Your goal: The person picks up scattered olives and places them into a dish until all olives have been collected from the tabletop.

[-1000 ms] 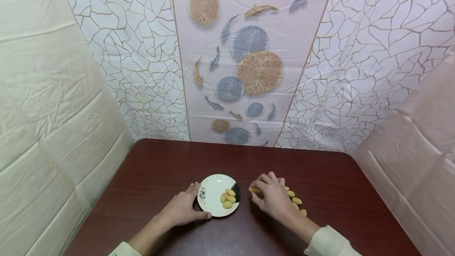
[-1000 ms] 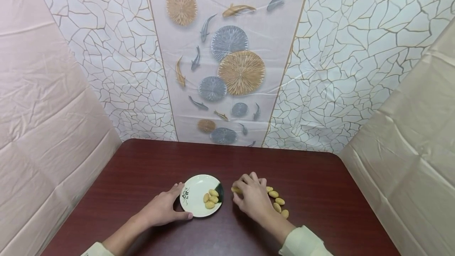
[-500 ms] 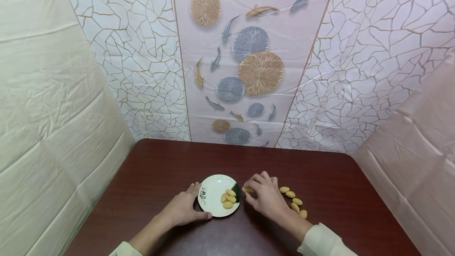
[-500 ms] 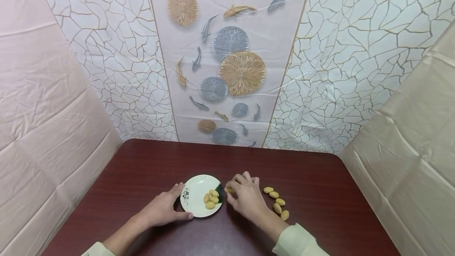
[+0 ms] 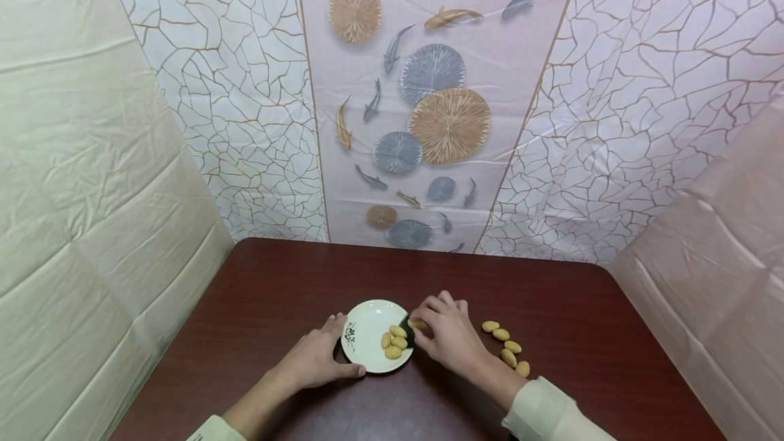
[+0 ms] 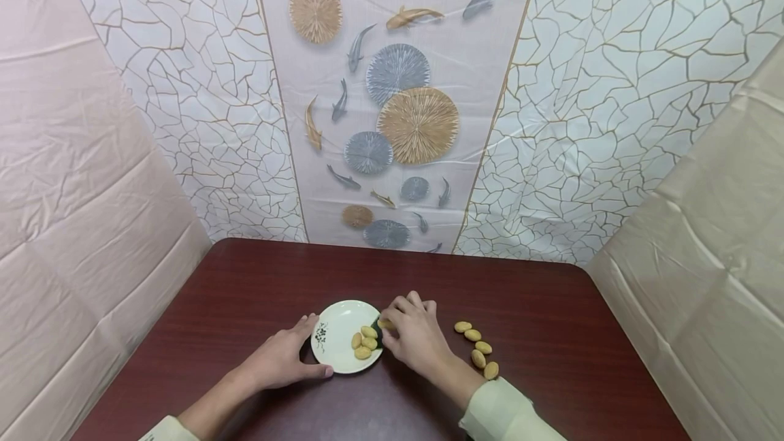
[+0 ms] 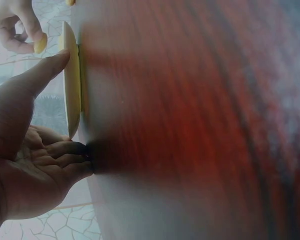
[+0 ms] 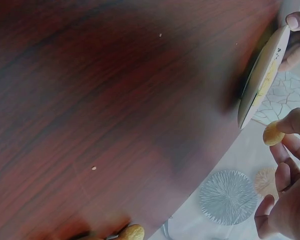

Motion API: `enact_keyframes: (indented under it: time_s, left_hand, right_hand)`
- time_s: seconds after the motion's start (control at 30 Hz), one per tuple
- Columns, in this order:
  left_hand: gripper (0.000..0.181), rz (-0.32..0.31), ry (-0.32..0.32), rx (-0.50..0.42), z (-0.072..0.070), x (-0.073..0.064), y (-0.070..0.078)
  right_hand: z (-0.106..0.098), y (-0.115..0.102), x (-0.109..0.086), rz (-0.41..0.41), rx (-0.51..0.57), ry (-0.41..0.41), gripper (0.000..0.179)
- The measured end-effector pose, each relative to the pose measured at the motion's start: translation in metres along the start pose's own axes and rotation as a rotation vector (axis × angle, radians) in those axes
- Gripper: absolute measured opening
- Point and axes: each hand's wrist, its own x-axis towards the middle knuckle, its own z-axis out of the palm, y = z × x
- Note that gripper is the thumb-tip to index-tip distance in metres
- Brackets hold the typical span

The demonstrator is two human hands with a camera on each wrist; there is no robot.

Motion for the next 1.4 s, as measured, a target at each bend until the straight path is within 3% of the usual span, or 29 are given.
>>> enact_keyframes:
  time_s: [0.4, 1.4]
  left_hand:
    - [0.121, 0.0, 0.003, -0.004, 0.002, 0.0, -0.001]
    - [0.123, -0.006, 0.01, -0.004, 0.003, -0.001, -0.002]
  right_hand:
    - [0.007, -0.005, 0.01, -0.038, 0.023, 0.004, 0.014]
    - [0.031, -0.029, 0.025, -0.074, -0.004, -0.082, 0.012]
